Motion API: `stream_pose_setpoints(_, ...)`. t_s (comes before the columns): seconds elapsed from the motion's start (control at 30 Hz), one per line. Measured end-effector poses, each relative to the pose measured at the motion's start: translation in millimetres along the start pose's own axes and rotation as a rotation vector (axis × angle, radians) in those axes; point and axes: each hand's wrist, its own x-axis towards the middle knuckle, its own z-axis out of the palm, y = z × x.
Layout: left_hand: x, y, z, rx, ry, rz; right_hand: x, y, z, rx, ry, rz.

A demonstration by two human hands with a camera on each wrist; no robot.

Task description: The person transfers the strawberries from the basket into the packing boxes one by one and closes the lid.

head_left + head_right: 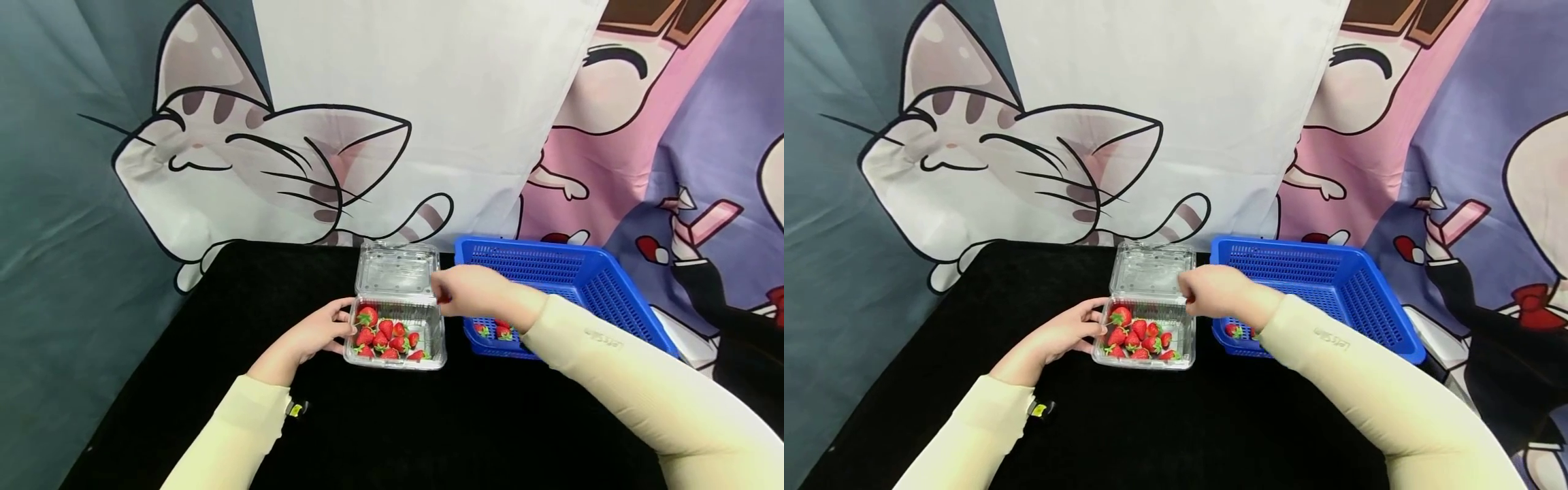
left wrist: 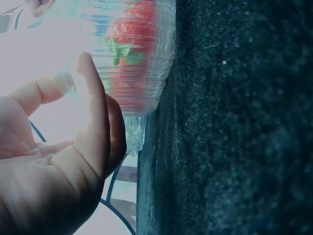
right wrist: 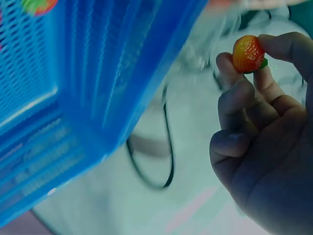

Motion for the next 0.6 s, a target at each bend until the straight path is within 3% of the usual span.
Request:
stream_pose_setpoints(0.27, 2.2, 0.8, 0.6, -0.004, -0.004, -0.007, 24.1, -25, 30, -0.144, -0.088, -0.090)
stream_pose_setpoints(0.6, 0.5, -0.8, -2.1, -0.005, -0.019, 0.011, 38.7, -33, 39, -0.234, -0.201, -0.012)
